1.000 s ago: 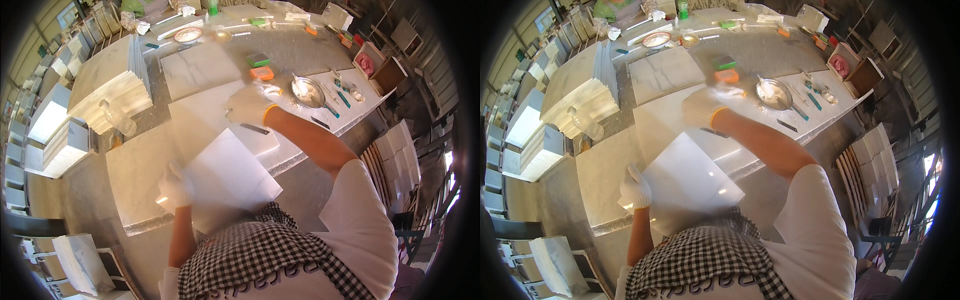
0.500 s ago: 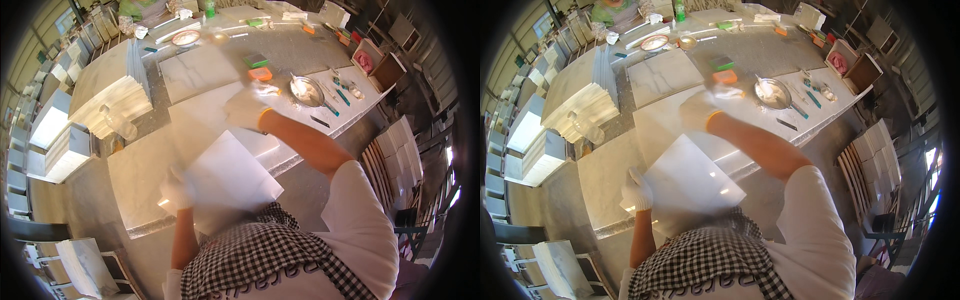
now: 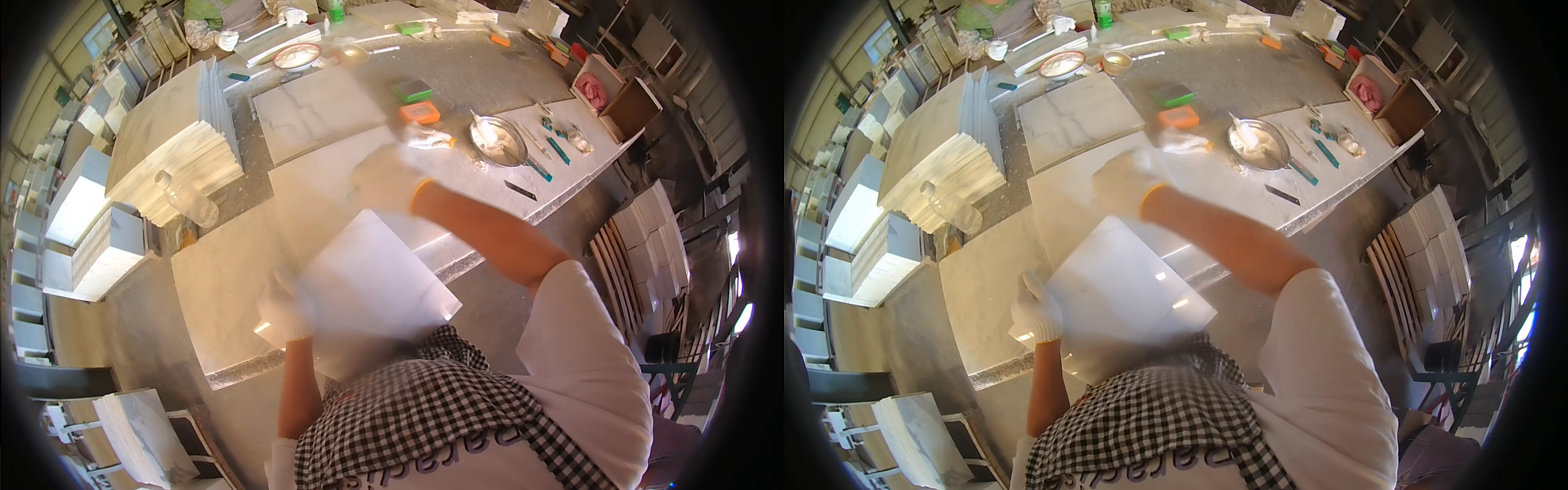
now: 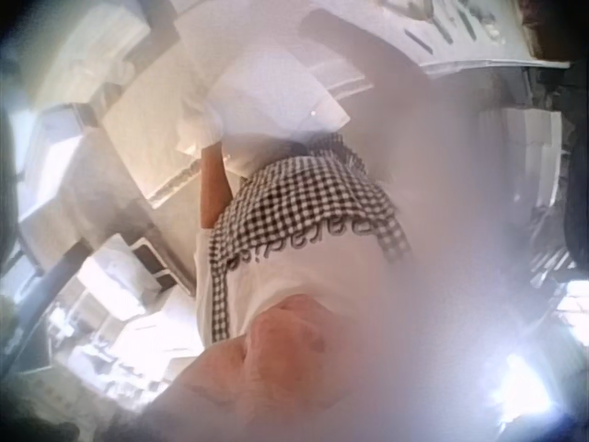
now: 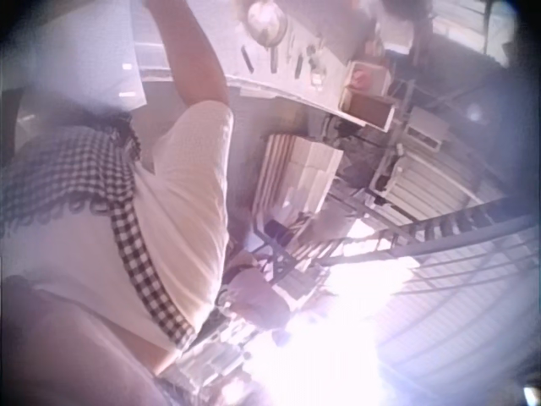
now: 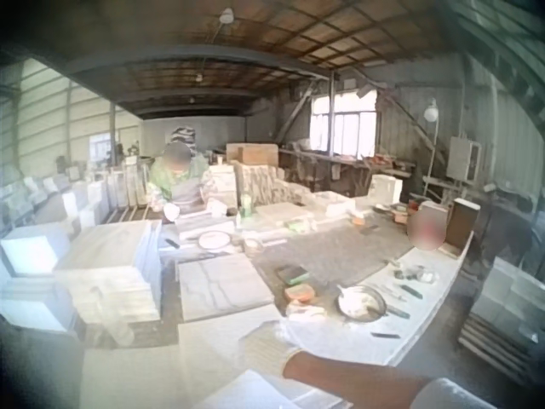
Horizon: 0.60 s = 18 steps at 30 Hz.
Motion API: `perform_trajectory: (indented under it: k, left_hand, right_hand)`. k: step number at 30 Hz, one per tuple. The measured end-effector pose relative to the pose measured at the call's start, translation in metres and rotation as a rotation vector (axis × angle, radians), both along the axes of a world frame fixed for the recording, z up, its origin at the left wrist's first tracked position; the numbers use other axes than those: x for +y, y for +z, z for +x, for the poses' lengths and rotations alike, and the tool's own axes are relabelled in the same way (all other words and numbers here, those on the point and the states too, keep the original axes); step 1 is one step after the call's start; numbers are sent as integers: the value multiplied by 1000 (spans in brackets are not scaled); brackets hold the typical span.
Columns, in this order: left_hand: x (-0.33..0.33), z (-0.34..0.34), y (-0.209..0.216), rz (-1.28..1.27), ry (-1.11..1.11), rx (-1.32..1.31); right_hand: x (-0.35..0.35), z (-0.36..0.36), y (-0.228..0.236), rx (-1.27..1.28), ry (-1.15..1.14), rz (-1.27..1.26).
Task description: The person repeatedly wipes the surface of a white styrofoam sheet with a green sponge while wearing white gloves. They flip the sheet over and continue wiping both sides, then place it on a nearby stack.
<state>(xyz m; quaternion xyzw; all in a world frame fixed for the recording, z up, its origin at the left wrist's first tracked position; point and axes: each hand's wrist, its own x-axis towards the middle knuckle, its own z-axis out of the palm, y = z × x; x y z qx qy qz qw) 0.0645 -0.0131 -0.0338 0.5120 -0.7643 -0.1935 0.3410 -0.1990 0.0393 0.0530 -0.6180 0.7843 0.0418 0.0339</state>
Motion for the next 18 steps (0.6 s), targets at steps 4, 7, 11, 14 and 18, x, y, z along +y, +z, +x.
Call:
perform_trajectory:
  k: [4, 7, 11, 14, 18]
  left_hand:
    - [1, -3, -1, -3, 0, -40]
    - [-3, -2, 0, -22, -20, -1]
    - [-3, -1, -1, -71, -36, 60]
    - [-2, 1, -3, -19, -16, 16]
    - [-1, -1, -4, -46, -4, 18]
  right_hand:
    - [-4, -6, -2, -13, 66, -194]
    - [-23, 65, -39, -59, 394, -564]
    - [-27, 84, -53, -131, 454, -512]
    - [-16, 13, -27, -10, 162, -173]
    - [-4, -14, -2, -143, 7, -176]
